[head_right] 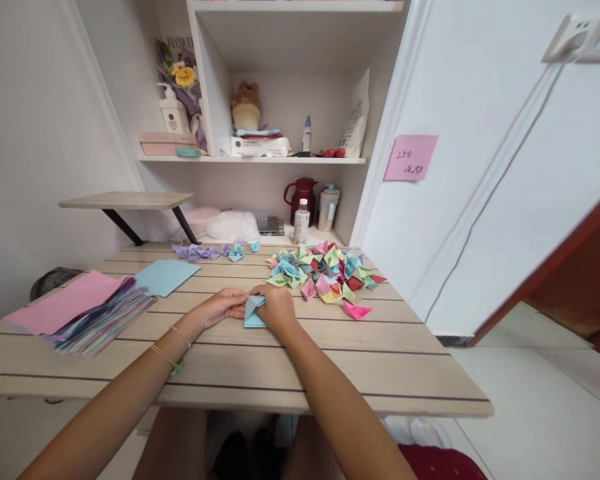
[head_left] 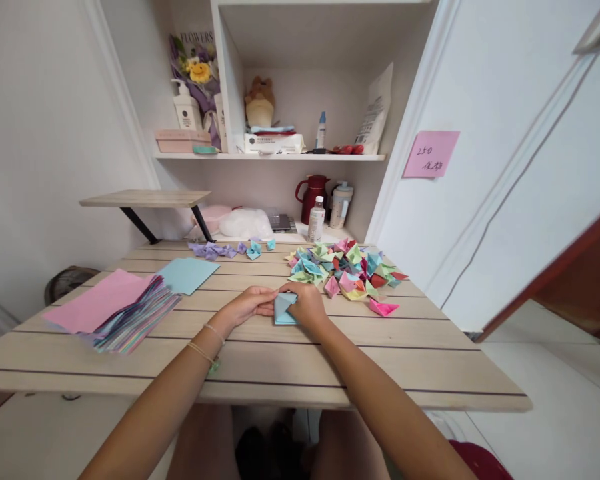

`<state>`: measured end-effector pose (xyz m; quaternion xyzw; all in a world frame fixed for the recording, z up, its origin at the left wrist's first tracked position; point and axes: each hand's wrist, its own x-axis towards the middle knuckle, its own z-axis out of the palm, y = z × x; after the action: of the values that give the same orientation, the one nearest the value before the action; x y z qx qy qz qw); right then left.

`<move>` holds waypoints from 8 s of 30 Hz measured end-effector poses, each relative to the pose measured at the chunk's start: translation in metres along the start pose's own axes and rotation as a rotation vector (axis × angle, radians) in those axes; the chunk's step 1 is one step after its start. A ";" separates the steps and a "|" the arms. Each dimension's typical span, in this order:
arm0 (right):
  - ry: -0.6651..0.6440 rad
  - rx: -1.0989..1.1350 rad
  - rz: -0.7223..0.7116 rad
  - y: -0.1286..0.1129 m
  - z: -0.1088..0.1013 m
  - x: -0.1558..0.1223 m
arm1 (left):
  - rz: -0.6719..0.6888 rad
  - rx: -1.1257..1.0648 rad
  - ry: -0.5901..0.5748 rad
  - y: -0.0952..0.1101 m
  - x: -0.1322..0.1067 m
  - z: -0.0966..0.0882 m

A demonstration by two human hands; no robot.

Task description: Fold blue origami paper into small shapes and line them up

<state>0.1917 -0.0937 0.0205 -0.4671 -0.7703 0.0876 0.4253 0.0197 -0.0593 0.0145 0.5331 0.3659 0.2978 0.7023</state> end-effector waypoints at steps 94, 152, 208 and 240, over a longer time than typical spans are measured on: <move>-0.237 0.683 0.292 0.023 -0.019 0.011 | 0.208 -0.173 -0.008 0.008 -0.004 0.001; -0.099 0.837 0.333 0.018 0.009 0.007 | 0.412 0.161 0.399 -0.004 0.009 0.001; 0.193 0.727 0.387 0.028 0.018 0.008 | 0.499 0.122 0.308 -0.002 0.007 0.012; 0.293 0.775 0.449 0.026 0.025 0.007 | 0.461 0.081 0.294 -0.008 0.010 0.013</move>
<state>0.1890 -0.0678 -0.0048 -0.4363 -0.4924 0.3919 0.6431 0.0365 -0.0607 0.0069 0.5809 0.3443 0.5093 0.5334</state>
